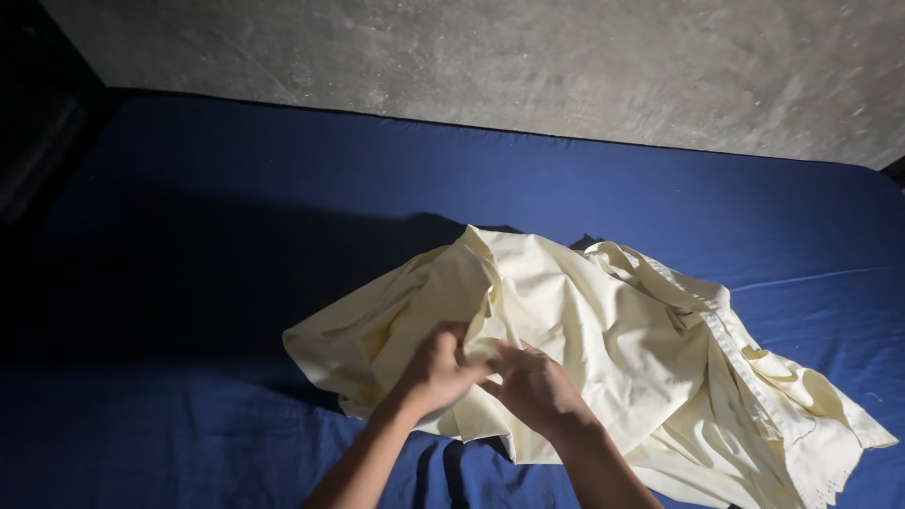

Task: The person unfolds a cream-colored sheet on a blue mattress, smooths it out, and then folds it into a compact stack. A cat walks across the bed during the process.

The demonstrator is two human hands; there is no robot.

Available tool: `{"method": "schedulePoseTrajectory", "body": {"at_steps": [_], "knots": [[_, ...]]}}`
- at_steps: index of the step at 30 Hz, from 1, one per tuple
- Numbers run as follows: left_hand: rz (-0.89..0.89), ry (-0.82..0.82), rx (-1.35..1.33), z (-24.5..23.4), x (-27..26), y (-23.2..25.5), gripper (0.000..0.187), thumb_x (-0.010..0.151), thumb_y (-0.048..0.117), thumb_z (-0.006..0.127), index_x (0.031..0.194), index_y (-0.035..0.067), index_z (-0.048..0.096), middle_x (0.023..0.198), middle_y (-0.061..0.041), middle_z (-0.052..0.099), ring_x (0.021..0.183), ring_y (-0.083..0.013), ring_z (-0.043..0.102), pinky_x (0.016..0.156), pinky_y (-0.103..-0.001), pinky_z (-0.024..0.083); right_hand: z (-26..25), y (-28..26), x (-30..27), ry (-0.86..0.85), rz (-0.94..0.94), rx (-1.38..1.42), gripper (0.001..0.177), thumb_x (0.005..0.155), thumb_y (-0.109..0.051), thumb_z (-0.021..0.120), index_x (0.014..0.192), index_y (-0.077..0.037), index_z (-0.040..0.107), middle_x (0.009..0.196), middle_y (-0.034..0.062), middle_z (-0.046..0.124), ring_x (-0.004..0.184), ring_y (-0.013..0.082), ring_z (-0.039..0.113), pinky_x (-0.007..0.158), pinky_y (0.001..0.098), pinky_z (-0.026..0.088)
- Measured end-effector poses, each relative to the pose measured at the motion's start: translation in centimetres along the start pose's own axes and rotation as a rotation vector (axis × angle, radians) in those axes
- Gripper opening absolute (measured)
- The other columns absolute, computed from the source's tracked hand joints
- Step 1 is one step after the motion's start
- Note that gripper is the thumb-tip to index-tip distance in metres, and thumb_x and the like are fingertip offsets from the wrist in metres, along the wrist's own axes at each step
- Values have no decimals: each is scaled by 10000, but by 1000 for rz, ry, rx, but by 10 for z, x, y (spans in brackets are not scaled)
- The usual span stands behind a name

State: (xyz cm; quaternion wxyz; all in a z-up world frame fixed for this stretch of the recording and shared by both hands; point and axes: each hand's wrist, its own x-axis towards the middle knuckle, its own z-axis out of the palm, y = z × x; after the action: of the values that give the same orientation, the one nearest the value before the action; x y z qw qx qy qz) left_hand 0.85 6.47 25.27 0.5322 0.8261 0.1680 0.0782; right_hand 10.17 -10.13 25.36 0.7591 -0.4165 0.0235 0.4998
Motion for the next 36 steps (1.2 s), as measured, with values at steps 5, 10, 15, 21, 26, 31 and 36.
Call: {"method": "schedulePoseTrajectory", "body": {"at_steps": [5,10,15,21,26,31,36], "knots": [[-229,-32,-110,39,40,-133,836,747,534,846,1330,16,546,1180,-188,634,1082,-332,638,899,-471,533,-4,20,14,172,-79,67,238,874,9,503,1095,14,593,1129,157,686,1131,266,658,1115,556,422],[-80,-194,-132,-22,9,-27,806,683,463,897,1358,106,636,1244,-33,653,1075,-170,605,973,-436,500,-12,34,20,125,-49,-94,318,862,75,503,1149,97,639,1117,192,744,1082,269,687,1067,412,486],[-566,315,-538,-12,29,-94,447,936,395,591,1128,26,757,972,-82,783,936,-199,729,856,-422,585,-52,54,39,254,6,-220,427,795,-61,506,1130,134,684,1082,265,755,968,341,739,893,450,600],[-237,113,-99,-69,22,-72,556,672,347,918,1114,49,760,984,-77,791,880,-180,762,768,-317,596,42,4,-12,490,152,-898,461,893,-347,719,1257,-68,672,1113,132,774,1010,195,720,885,310,527],[-392,79,-49,-60,24,-67,407,925,409,617,1072,53,750,894,-87,780,814,-174,735,720,-318,570,-42,34,20,653,131,-1136,401,828,-181,693,1175,-3,786,1035,188,805,910,260,751,789,364,575],[-298,30,-335,-23,32,-122,483,1089,390,421,989,-41,614,807,-104,556,655,-248,443,588,-417,422,-78,46,34,270,27,-694,562,626,-35,826,1168,-35,674,1091,134,762,990,257,741,812,313,619],[-397,7,-892,-34,7,-46,488,887,456,610,1102,24,678,1042,-54,672,939,-157,637,885,-351,507,-16,10,15,777,129,-71,547,775,-283,844,1243,-69,658,1139,147,609,1023,334,644,802,468,601]]}}
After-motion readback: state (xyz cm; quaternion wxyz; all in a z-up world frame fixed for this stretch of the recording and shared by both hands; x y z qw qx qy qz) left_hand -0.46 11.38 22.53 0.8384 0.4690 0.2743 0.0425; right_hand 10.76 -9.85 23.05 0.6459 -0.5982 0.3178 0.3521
